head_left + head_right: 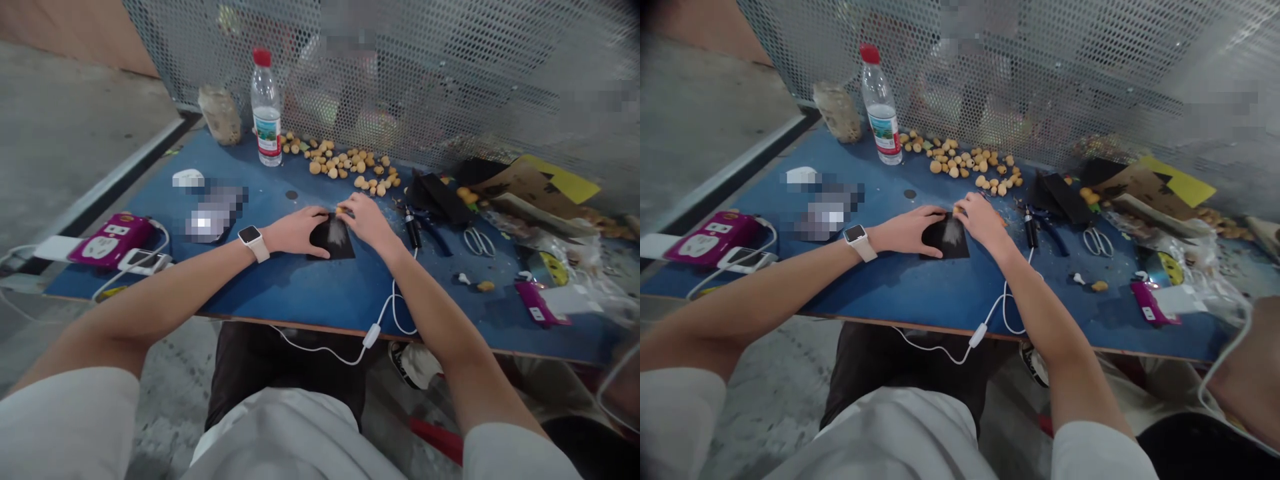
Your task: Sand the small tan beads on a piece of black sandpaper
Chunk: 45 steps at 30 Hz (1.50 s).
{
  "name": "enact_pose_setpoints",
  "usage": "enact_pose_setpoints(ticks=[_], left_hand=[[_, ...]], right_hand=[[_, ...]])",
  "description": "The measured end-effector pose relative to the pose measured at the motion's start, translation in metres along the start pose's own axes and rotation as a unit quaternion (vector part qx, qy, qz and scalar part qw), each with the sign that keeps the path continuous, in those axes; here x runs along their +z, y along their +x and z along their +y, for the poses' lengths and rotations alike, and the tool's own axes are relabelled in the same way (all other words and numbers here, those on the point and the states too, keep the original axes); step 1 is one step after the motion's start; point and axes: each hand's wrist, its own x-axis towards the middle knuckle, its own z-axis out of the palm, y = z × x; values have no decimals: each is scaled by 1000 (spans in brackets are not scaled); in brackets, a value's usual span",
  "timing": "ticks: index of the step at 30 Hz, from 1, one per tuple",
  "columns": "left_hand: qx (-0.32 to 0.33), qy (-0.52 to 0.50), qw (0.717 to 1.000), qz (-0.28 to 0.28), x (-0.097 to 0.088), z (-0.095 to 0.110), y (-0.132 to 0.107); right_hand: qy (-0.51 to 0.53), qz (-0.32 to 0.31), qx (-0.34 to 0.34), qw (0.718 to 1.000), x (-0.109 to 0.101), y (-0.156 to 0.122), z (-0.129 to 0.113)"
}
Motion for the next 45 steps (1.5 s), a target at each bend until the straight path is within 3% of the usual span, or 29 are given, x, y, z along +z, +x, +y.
enact_pose_setpoints(ticks=[7,14,20,27,34,40,45], left_hand=[[8,10,1000,2,0,-2,-2],[-11,8,1000,-15,-4,2,-2],[6,2,1000,-7,-1,-2,-2],[8,5,1000,0,1,-5,-2],[10,8,1000,0,0,-1,-2],[4,8,1000,2,1,-1,-2],[20,8,1000,8,3,-3,-1]], right_hand=[[-20,-47,-4,999,-11,-6,-9],[-10,-13,13,1000,-6,0,-7],[-34,-54,-8,998,-15,-9,-11],[-74,-29,24,997,-8,1,-17],[-150,-69,-21,986,-18,-13,-30],[-157,-49,17,986,-12,-4,-31],[-186,-67,2,980,-14,-17,-38]])
